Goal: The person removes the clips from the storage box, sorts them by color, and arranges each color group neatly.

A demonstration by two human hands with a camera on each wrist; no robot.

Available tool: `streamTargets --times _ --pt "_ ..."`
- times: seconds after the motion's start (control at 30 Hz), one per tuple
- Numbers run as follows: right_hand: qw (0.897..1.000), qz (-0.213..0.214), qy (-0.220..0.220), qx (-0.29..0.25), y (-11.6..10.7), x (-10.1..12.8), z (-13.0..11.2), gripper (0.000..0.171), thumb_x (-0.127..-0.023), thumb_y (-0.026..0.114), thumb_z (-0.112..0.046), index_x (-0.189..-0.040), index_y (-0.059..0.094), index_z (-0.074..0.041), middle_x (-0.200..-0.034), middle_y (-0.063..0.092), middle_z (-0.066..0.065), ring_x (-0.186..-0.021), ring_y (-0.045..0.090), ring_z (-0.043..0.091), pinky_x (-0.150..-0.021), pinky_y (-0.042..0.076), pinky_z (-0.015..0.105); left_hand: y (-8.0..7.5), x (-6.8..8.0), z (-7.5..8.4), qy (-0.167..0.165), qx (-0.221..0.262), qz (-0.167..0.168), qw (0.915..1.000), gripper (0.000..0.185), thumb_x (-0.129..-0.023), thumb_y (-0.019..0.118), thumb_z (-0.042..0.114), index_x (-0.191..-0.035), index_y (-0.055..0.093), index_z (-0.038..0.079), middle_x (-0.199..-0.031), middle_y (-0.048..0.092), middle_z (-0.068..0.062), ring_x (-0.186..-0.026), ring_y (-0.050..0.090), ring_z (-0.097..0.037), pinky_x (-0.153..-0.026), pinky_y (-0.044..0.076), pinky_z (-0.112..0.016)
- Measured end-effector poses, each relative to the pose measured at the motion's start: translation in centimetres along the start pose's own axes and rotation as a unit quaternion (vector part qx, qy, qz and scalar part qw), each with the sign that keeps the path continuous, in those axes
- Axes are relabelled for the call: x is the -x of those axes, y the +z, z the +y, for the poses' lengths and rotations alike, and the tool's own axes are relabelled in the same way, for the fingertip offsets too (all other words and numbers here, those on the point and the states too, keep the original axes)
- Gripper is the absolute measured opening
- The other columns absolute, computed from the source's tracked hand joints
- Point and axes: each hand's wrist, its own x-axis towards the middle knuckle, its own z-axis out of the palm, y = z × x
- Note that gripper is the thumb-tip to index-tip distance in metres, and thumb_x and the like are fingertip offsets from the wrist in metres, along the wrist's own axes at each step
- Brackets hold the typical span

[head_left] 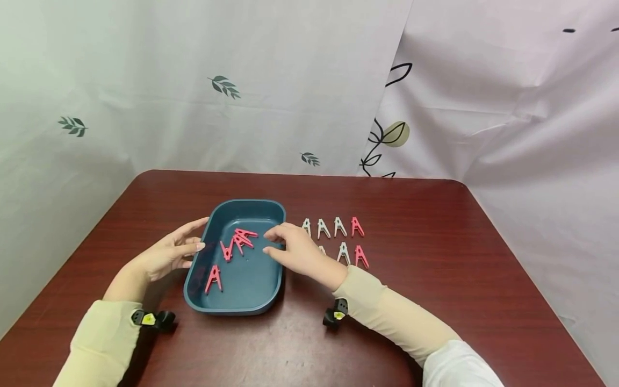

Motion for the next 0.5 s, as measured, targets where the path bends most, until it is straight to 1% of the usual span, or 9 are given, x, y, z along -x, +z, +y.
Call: streamTargets --times 0.17,0.33,0.5 --pt "1.000 -0.011 0.008 0.007 0.5 -0.9 -0.8 0.029 -0.088 0.068 -0.015 -0.114 0.066 -0.001 -0.107 0.065 0.010 -0.100 0.061 0.020 -0.087 0.051 0.026 -0.1 0.0 0.0 0.001 0.004 -0.001 1.0000 0.068 -0.098 0.051 0.012 -0.153 0.011 0.013 -0.108 0.066 -0.001 -0.094 0.068 -0.017 -0.077 0.057 -0.035" --pt "0.999 -0.026 0.026 0.019 1.0 -1.8 -1.5 0.032 -0.088 0.067 -0.018 -0.116 0.065 -0.003 -0.109 0.065 0.009 -0.101 0.060 0.018 -0.086 0.051 0.025 -0.1 0.0 -0.1 0.004 0.009 -0.006 0.9999 0.067 -0.098 0.050 0.011 -0.153 0.011 0.012 -0.109 0.066 0.001 -0.094 0.068 -0.017 -0.077 0.057 -0.035" --pt "0.997 -0.040 0.044 0.044 1.6 -2.8 -2.0 0.032 -0.089 0.067 -0.021 -0.118 0.065 -0.006 -0.110 0.064 0.006 -0.103 0.059 0.016 -0.085 0.050 0.021 -0.1 -0.1 -0.2 0.007 0.011 -0.006 0.9999 0.067 -0.098 0.050 0.010 -0.152 0.011 0.013 -0.108 0.067 0.000 -0.093 0.069 -0.016 -0.076 0.058 -0.035"
